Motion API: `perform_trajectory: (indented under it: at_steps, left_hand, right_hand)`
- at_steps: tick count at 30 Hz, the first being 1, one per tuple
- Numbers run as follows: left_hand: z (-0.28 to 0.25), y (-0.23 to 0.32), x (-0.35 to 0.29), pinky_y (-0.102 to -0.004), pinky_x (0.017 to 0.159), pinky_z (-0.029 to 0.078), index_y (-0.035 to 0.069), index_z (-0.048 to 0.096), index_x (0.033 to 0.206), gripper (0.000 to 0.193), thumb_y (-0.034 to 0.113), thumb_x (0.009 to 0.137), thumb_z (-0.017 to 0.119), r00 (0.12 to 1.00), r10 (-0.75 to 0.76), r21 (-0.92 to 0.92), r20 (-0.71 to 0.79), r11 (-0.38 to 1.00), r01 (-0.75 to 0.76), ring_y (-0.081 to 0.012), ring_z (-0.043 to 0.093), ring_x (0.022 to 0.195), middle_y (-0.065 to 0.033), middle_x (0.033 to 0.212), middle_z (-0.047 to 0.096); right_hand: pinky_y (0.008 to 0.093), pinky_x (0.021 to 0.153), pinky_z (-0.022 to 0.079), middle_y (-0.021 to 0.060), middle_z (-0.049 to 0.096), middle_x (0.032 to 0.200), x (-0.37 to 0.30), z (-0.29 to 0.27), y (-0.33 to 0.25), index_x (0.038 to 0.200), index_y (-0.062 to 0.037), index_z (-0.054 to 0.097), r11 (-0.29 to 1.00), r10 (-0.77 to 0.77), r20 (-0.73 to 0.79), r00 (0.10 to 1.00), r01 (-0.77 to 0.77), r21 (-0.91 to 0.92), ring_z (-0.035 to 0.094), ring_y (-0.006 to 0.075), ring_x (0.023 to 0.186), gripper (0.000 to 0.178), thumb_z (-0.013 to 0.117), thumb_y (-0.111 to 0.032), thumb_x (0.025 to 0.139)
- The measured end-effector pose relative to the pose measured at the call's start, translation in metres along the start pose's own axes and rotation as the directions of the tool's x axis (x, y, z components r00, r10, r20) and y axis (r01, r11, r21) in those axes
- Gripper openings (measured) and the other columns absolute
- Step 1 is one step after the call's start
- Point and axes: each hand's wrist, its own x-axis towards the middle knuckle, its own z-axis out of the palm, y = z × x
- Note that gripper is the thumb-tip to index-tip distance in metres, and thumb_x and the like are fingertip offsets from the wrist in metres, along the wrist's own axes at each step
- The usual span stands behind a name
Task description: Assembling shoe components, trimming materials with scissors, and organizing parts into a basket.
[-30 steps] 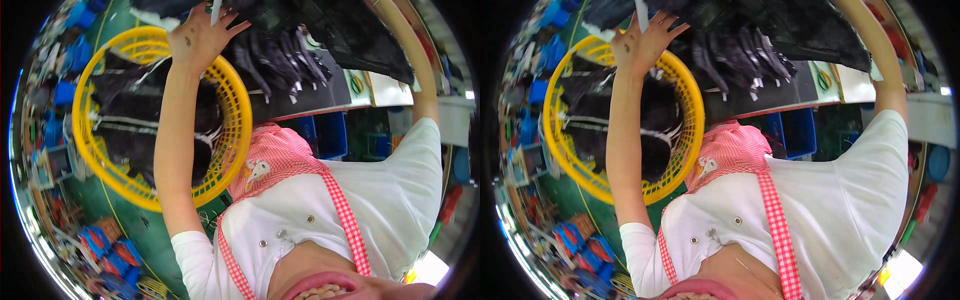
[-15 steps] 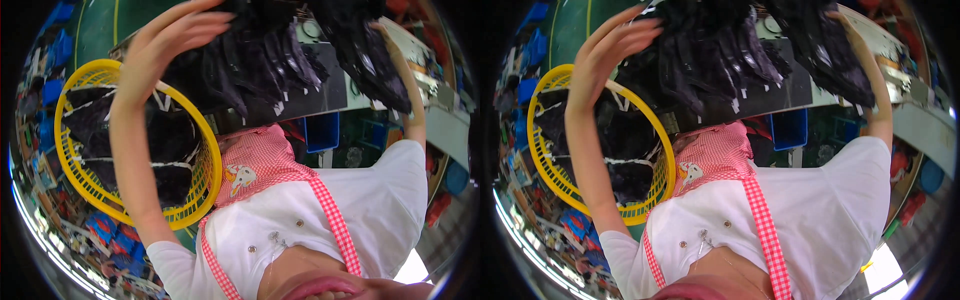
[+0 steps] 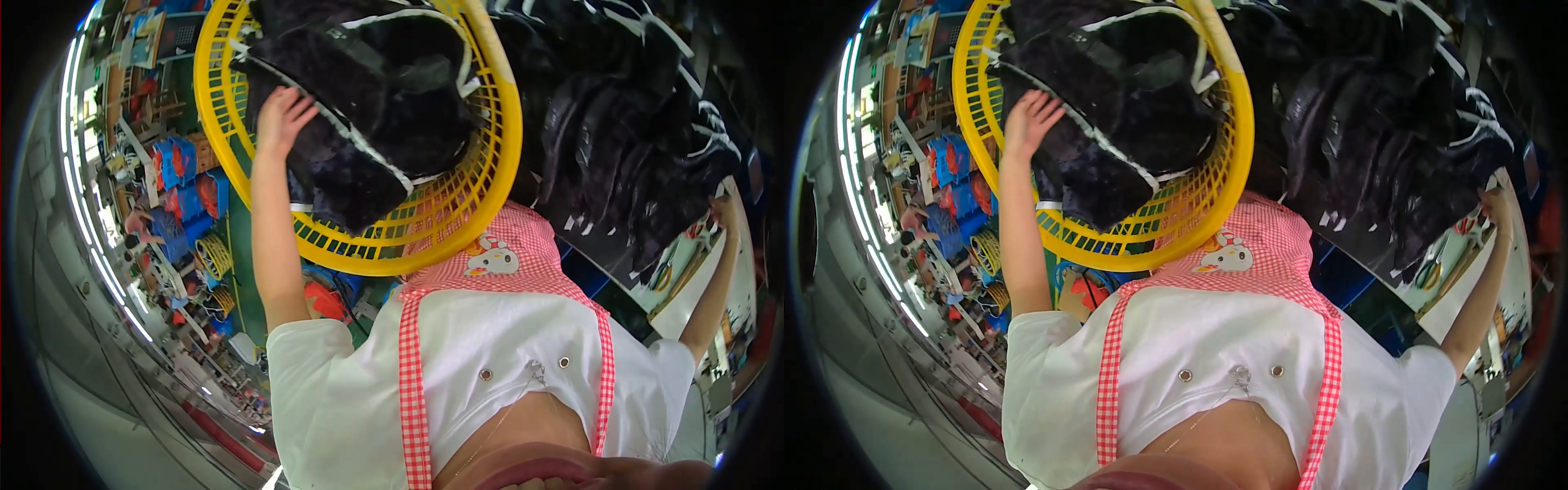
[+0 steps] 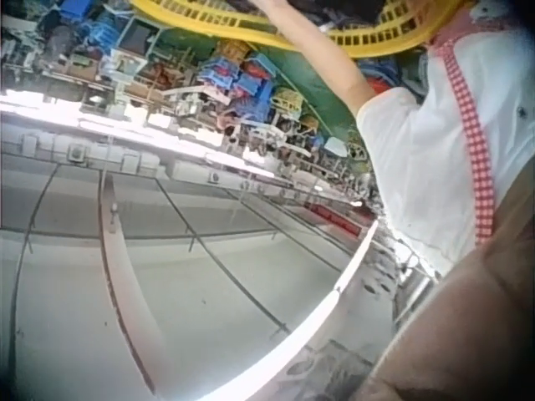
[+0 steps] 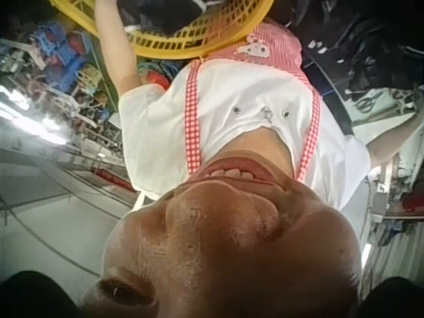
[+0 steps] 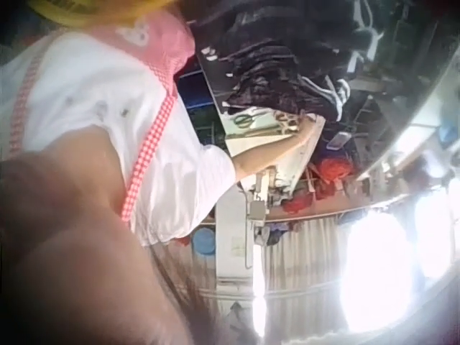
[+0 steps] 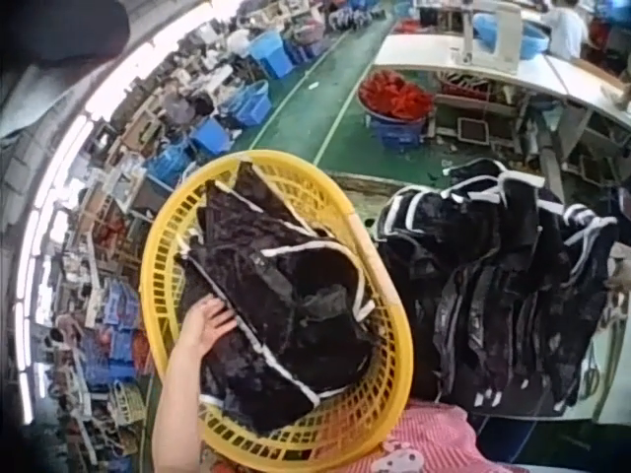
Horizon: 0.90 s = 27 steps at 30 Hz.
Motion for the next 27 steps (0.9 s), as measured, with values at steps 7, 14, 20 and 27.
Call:
perform_trajectory:
  at_steps: [7, 14, 20, 27]
  left_hand:
    - [0.023, -0.059, -0.008, -0.034, 0.083, 0.048, 0.002, 0.049, 0.119, 0.042, 0.015, 0.083, 0.064, 0.983, 0.086, 0.077, 0.163, 0.992, -0.099, -0.0165, 0.056, 0.098, -0.0057, 0.1, 0.057]
    - [0.045, -0.08, -0.02, -0.0285, 0.094, 0.038, 0.001, 0.05, 0.122, 0.04, 0.024, 0.09, 0.057, 0.933, 0.253, 0.009, 0.254, 0.965, -0.264, -0.0153, 0.055, 0.103, -0.0075, 0.107, 0.061]
    - [0.007, -0.054, -0.047, -0.0308, 0.097, 0.038, 0.007, 0.053, 0.125, 0.04, 0.03, 0.093, 0.052, 0.897, 0.322, 0.029, 0.303, 0.938, -0.346, -0.015, 0.052, 0.112, -0.0067, 0.116, 0.062]
    - [-0.042, -0.023, -0.058, -0.0265, 0.098, 0.039, 0.002, 0.059, 0.115, 0.027, 0.006, 0.088, 0.057, 0.77, 0.62, 0.221, 0.149, 0.738, -0.637, -0.0154, 0.055, 0.112, -0.0082, 0.117, 0.062]
  right_hand:
    - [0.0213, 0.072, 0.045, -0.0002, 0.063, 0.09, -0.294, 0.091, -0.441, 0.111, -0.0057, 0.061, 0.533, -0.816, -0.024, 0.578, 0.767, 0.358, 0.057, 0.0068, 0.082, 0.027, 0.06, -0.024, 0.09]
    - [0.0346, 0.083, 0.048, 0.0201, 0.065, 0.101, -0.29, 0.233, -0.589, 0.113, 0.0022, 0.058, 0.346, -0.903, 0.184, 0.39, 0.91, -0.23, 0.062, 0.0307, 0.096, 0.065, 0.072, -0.048, 0.074]
    - [0.025, 0.077, 0.046, 0.0069, 0.067, 0.096, -0.307, 0.145, -0.532, 0.104, -0.0035, 0.069, 0.479, -0.853, -0.092, 0.514, 0.84, 0.254, 0.06, 0.0113, 0.086, 0.037, 0.061, -0.035, 0.086]
    - [0.0433, 0.103, 0.039, 0.0148, 0.056, 0.126, -0.23, 0.038, -0.279, 0.125, 0.0027, 0.052, -0.236, -0.098, -0.595, 0.798, 0.562, 0.793, 0.053, 0.0278, 0.115, 0.042, 0.061, -0.017, 0.089]
